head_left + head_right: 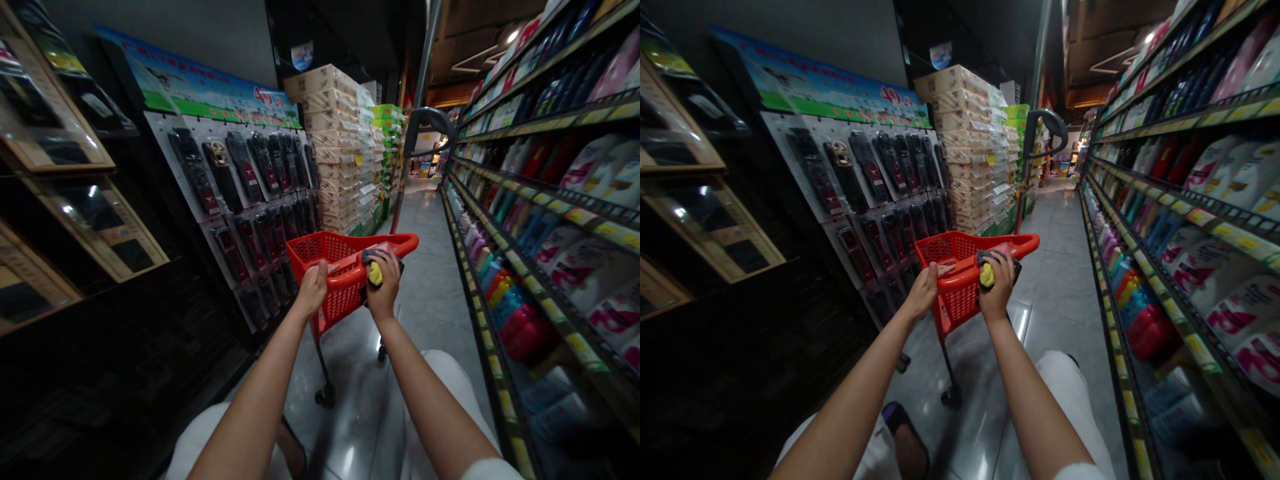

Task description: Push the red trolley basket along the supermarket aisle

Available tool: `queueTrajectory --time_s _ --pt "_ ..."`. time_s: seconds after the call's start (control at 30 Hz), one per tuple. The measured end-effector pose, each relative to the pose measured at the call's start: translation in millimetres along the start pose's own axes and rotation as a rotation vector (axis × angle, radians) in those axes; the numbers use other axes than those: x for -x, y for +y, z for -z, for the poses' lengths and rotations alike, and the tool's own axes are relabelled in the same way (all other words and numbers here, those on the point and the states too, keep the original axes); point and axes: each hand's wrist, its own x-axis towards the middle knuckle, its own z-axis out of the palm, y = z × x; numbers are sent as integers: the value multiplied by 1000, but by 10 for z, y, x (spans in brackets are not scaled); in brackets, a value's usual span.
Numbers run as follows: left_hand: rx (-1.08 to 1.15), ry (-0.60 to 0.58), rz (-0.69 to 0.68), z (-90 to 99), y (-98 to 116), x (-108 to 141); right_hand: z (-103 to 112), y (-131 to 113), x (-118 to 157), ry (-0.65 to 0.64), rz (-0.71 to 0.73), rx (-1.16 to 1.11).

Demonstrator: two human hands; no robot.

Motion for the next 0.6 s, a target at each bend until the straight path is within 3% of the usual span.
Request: queueTrajectory --time_s 0.13,0.23,0.47,0.6 --pt "20 -51 -33 -34 38 -36 -117 -235 329 -91 98 -53" --pt "0 -45 -12 -12 34 -35 -116 -198 420 -64 88 -134" --pt "-69 -44 2 80 22 -33 -47 467 -197 222 -279 -186" --pt "-74 -70 -23 53 62 -53 -181 414 -199 233 -372 -213"
